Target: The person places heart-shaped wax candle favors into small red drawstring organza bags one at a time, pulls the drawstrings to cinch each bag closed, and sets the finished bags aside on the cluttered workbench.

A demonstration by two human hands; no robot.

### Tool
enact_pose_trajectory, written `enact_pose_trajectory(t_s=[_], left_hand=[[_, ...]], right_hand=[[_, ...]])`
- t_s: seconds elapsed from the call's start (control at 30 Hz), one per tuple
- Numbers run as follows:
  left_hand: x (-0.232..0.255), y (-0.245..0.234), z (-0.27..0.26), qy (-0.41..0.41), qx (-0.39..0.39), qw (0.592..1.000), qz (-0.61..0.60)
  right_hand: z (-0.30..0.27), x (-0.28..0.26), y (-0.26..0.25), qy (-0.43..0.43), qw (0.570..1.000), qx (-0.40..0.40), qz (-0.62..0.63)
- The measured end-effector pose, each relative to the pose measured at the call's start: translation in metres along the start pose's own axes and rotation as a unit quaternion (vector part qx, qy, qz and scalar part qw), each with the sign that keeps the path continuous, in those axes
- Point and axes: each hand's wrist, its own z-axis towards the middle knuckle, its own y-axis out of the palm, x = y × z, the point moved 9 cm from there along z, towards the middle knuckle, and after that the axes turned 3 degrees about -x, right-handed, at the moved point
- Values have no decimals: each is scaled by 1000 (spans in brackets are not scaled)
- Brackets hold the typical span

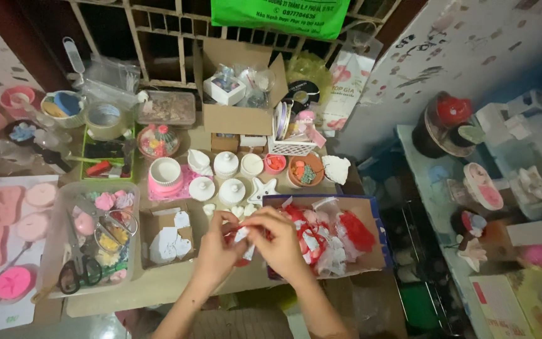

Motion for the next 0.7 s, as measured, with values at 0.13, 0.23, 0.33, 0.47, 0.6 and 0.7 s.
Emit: enact_pose_trajectory(t_s=[0.13,0.23,0.33,0.47,0.6,0.7], left_hand=[[-31,5,14,29,-57,996,-68],[-31,13,12,32,-97,993,-63],[-34,17,14,25,-111,986,-119],[-35,17,13,-44,-93,972,-212],[-46,16,19,-10,-86,985,-150],[-12,14,4,-99,-55,989,-98]], right_hand=[[-10,45,3,102,962,26,253],[-12,54,3,134,959,16,251],[-11,58,6,137,961,-16,239],[-7,56,11,117,960,-71,244],[-5,59,11,166,965,-88,185],[-6,67,10,170,963,-91,191]])
